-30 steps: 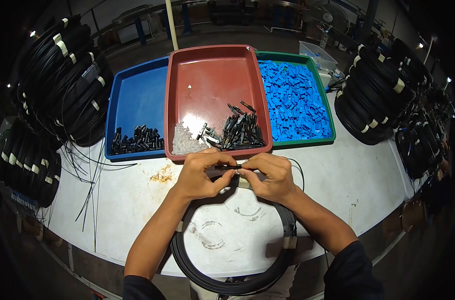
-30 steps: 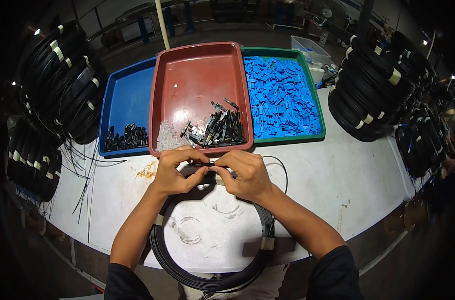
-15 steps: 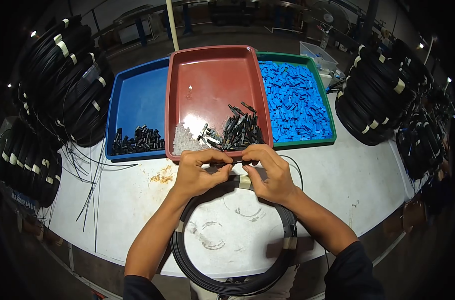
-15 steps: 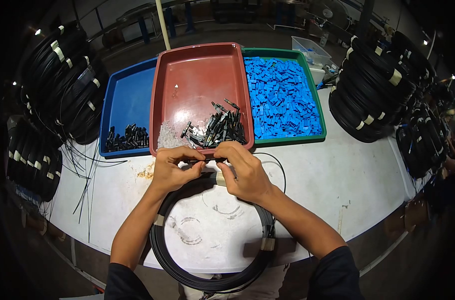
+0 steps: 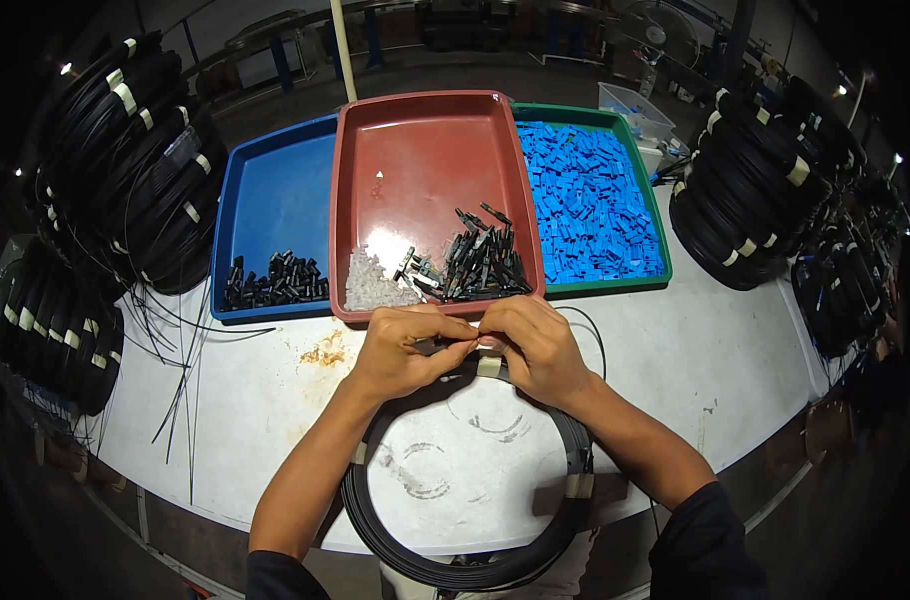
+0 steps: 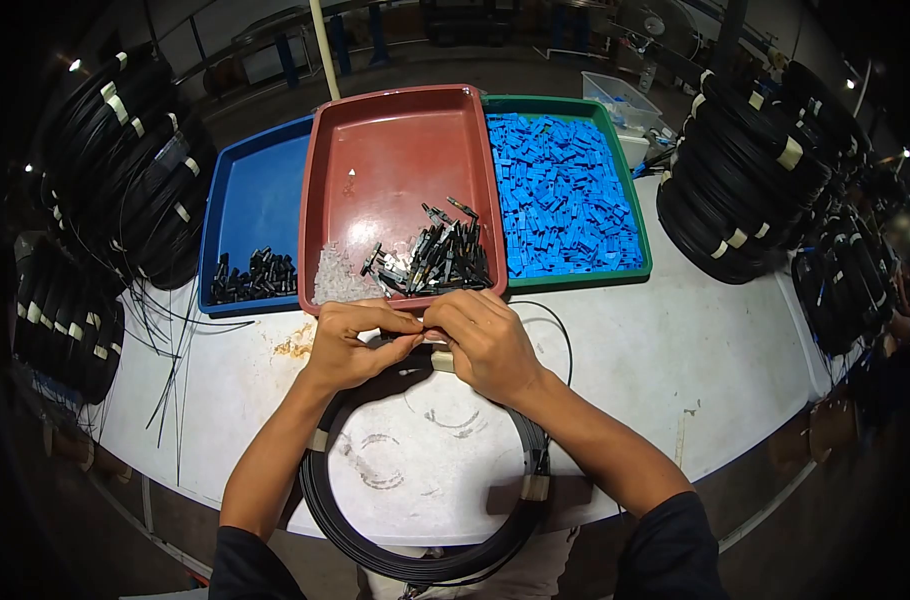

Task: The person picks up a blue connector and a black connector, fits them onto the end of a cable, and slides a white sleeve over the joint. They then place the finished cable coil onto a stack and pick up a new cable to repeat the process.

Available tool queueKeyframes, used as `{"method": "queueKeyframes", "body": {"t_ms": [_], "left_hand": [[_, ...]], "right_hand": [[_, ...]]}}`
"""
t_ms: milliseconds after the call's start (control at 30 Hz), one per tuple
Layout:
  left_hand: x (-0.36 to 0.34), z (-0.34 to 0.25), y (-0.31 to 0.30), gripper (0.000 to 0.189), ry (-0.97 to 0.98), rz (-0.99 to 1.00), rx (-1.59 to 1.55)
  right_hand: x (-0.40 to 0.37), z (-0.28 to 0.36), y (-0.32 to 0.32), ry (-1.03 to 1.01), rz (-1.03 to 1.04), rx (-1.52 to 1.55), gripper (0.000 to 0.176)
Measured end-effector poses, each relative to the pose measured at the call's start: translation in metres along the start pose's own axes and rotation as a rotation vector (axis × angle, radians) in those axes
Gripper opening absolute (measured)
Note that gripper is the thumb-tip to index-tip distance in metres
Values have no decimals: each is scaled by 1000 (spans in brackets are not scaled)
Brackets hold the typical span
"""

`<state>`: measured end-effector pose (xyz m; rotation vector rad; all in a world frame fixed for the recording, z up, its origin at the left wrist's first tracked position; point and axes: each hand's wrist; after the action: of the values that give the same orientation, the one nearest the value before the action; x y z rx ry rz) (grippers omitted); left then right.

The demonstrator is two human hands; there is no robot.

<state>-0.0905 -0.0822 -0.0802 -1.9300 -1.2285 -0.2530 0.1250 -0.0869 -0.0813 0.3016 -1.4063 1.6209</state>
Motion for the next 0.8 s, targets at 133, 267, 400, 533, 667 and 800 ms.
{"method": "queueKeyframes", "body": {"t_ms": [133, 267, 400, 533, 667, 800], "left_hand": [[1, -6, -1, 16, -48, -34, 28], [-3, 8, 1, 14, 0, -121, -25], [0, 7, 2, 14, 24, -132, -21], [0, -2, 0, 13, 46, -69, 22], [2, -6, -2, 16, 175, -4, 165], [3, -7, -2, 16, 182, 25, 216]], "right_hand": [[-1, 1, 1, 51, -3, -7, 18], [-2, 3, 2, 57, 1, -7, 17], [-2, 4, 3, 18, -9, -17, 15], [-4, 4, -4, -76, 38, -95, 20], [-6, 0, -1, -83, 55, -110, 22], [-7, -1, 3, 27, 49, 3, 22]]}}
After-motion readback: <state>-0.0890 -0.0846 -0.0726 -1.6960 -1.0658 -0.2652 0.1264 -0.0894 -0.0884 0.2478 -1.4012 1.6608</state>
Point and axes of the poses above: each hand's wrist, its own x-axis towards the middle knuckle, its own y-axis out of the palm, z = x × y, and after that the axes turned 7 degrees about z, right-handed
